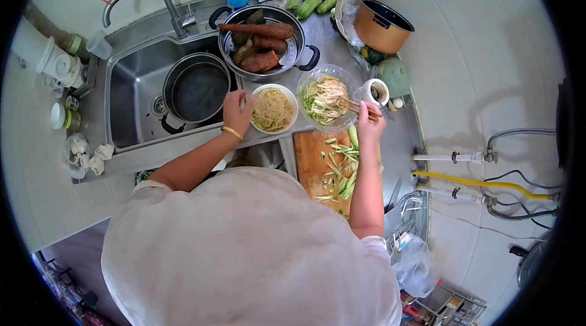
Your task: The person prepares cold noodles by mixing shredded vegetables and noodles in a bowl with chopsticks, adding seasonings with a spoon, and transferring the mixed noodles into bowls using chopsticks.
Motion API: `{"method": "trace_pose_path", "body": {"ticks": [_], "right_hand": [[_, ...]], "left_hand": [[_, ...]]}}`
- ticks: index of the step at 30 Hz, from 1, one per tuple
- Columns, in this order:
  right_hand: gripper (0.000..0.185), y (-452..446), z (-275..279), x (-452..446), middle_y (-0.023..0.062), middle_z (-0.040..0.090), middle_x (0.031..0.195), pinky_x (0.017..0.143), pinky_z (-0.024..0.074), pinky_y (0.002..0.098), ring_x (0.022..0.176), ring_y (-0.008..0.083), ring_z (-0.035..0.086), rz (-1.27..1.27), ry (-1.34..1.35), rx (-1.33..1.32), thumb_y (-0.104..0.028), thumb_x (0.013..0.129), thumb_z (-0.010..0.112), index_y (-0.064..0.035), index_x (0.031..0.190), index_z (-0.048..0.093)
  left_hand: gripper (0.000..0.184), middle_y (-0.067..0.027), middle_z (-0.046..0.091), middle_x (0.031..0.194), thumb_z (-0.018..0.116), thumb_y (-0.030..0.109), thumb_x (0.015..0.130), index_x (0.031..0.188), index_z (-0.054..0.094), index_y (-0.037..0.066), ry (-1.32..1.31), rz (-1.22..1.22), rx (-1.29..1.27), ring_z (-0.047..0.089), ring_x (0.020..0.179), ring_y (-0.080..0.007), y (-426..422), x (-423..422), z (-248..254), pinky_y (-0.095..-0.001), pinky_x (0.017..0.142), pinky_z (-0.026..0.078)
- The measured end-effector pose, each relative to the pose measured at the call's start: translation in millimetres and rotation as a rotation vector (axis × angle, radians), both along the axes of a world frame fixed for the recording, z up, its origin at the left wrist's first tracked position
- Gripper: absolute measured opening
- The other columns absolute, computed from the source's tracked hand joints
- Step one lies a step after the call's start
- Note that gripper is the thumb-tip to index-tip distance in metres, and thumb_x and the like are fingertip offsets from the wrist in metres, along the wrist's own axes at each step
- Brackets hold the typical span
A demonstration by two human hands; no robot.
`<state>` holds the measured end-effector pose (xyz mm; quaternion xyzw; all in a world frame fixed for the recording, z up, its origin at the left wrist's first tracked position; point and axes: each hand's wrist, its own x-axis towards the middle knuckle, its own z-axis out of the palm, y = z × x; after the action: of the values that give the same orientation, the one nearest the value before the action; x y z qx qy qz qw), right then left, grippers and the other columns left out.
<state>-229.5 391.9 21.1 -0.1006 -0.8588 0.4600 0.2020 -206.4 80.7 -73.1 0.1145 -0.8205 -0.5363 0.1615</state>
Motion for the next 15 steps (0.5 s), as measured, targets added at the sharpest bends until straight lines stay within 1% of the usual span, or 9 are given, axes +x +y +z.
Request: {"method": "trace_pose_path", "body": {"ticks": [1,2,3,4,6,7,10,14,15], "right_hand": [[0.010,-3.9,10.3,-0.2,0.0058,0.060,0.070,0.060,0.0441,0.0237,0.064,0.0103,0.055,0.025,-0.004,-0.054,-0.010,0.078,0.060,0.0000,0.077,0.060],[0.010,-12.6,21.0,0.8,0.0055,0.060,0.070,0.060,0.0441,0.0238,0.064,0.0101,0.054,0.048,-0.009,-0.108,-0.010,0.078,0.060,-0.0003,0.078,0.060],[0.009,-18.8,25.3,0.5,0.0052,0.059,0.070,0.060,0.0441,0.0239,0.064,0.0100,0.054,0.070,-0.014,-0.163,-0.010,0.078,0.060,-0.0007,0.078,0.060],[0.009,-21.8,10.4,-8.9,0.0073,0.060,0.071,0.061,0.0447,0.0248,0.064,0.0135,0.056,0.166,0.058,-0.091,-0.009,0.077,0.061,-0.0008,0.079,0.060],[0.009,-36.5,-6.9,-21.0,0.0095,0.061,0.073,0.061,0.0451,0.0254,0.064,0.0168,0.057,0.309,0.111,-0.015,-0.009,0.077,0.061,-0.0007,0.079,0.060],[0.008,-40.1,-10.8,-25.0,0.0106,0.061,0.074,0.061,0.0453,0.0257,0.065,0.0185,0.058,0.379,0.137,0.025,-0.009,0.076,0.061,-0.0006,0.079,0.060],[0.009,-23.8,-17.8,-36.9,0.0130,0.061,0.075,0.062,0.0457,0.0266,0.066,0.0221,0.059,0.328,0.148,0.313,-0.008,0.076,0.061,0.0001,0.079,0.060],[0.009,-30.3,-5.4,-47.0,0.0135,0.062,0.077,0.064,0.0465,0.0288,0.069,0.0231,0.060,0.289,0.006,-0.112,-0.008,0.075,0.062,-0.0010,0.081,0.062],[0.010,-34.2,-11.9,-45.7,0.0118,0.063,0.076,0.063,0.0460,0.0275,0.068,0.0195,0.060,0.320,0.036,-0.011,-0.009,0.075,0.062,-0.0008,0.080,0.062]], "left_hand": [[0.030,-0.0072,0.055,0.077,0.056,0.030,0.081,0.085,0.056,0.000,0.022,-0.075,0.108,0.053,0.070,-0.0155,8.8,10.0,23.9,-0.0273,0.064,0.043],[0.027,-0.0072,0.055,0.079,0.056,0.027,0.082,0.090,0.053,0.002,-0.075,-0.273,0.361,0.055,0.075,-0.0166,20.3,17.0,33.3,-0.0267,0.067,0.045],[0.027,-0.0080,0.055,0.083,0.057,0.027,0.081,0.092,0.052,0.003,-0.410,-0.358,0.650,0.056,0.078,-0.0187,34.9,17.5,38.8,-0.0291,0.069,0.046],[0.028,-0.0087,0.055,0.087,0.058,0.027,0.080,0.095,0.052,0.004,-0.752,-0.437,0.934,0.056,0.081,-0.0208,52.0,16.7,42.7,-0.0315,0.072,0.047],[0.032,-0.0103,0.052,0.097,0.060,0.027,0.080,0.102,0.050,0.006,-0.970,-0.470,1.197,0.055,0.086,-0.0233,92.9,18.0,29.8,-0.0365,0.077,0.048],[0.035,-0.0110,0.051,0.100,0.060,0.027,0.080,0.106,0.047,0.006,-0.994,-0.462,1.233,0.055,0.088,-0.0242,114.4,16.1,15.9,-0.0371,0.078,0.048],[0.040,-0.0133,0.050,0.106,0.057,0.021,0.080,0.113,0.042,0.006,-0.941,-0.375,1.301,0.054,0.092,-0.0269,161.0,-1.6,-16.7,-0.0396,0.082,0.047],[0.037,-0.0173,0.047,0.113,0.049,0.005,0.080,0.116,0.040,0.005,-0.734,-0.108,1.608,0.054,0.095,-0.0304,184.9,-26.3,-55.8,-0.0430,0.085,0.047],[0.037,-0.0173,0.048,0.113,0.046,0.002,0.079,0.115,0.038,0.007,-0.706,-0.117,1.654,0.054,0.096,-0.0314,189.2,-27.8,-67.6,-0.0450,0.082,0.048]]}}
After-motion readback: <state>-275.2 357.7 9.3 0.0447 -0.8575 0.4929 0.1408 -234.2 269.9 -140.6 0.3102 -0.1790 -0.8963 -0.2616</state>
